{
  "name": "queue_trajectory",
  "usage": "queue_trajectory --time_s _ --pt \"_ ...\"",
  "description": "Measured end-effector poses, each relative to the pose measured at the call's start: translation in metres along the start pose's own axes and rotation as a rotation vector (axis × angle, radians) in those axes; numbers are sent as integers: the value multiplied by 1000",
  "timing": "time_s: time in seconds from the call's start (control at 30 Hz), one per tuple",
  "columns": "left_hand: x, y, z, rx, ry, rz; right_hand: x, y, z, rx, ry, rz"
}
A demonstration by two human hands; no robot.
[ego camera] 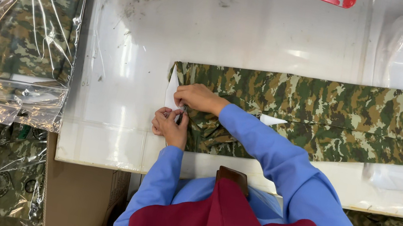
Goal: The person folds camouflage-patterned garments and places them into plastic bags, sealing each bag after insertion.
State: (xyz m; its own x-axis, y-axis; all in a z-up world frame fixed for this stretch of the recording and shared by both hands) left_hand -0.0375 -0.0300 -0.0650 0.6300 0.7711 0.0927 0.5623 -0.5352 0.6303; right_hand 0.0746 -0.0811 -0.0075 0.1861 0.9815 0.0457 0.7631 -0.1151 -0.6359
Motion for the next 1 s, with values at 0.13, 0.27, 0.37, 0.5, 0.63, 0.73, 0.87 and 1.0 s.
queue_trajectory --time_s 0.13,0.27,0.37,0.5,0.63,0.73,0.87,1.0 --pt "1 -3 1 16 -1 -39 0 -2 0 -167 51 28" --pt "1 -9 4 -19 -38 -72 -5 -17 -4 -388 157 -22" --pt "3 -9 6 -1 -52 -67 -4 -19 -6 -378 167 -72" --pt "3 -7 3 40 -45 -79 -12 -18 -4 -340 93 -183" --pt "2 -6 1 31 -50 -105 0 -28 -1 -466 17 -312" --pt "6 -3 0 32 -41 -107 1 -38 -2 -579 56 -359" --pt "12 5 -5 26 -37 -60 -22 -39 -1 -686 144 -320" --pt "33 -10 -10 88 23 -52 -67 -27 -4 -744 147 -151"
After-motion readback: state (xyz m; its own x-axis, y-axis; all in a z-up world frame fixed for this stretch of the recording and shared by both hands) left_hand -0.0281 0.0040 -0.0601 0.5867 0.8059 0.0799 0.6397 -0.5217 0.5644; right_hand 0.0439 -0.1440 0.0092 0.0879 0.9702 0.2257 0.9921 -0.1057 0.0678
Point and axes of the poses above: each hand's wrist, its own x-axis towards the middle knuckle, its own z-axis out of the palm, y = z × x, the point moved 10 cm from there along x, towards the middle knuckle, and after that the axes turned 8 degrees about -z, right-handed, at the moved point
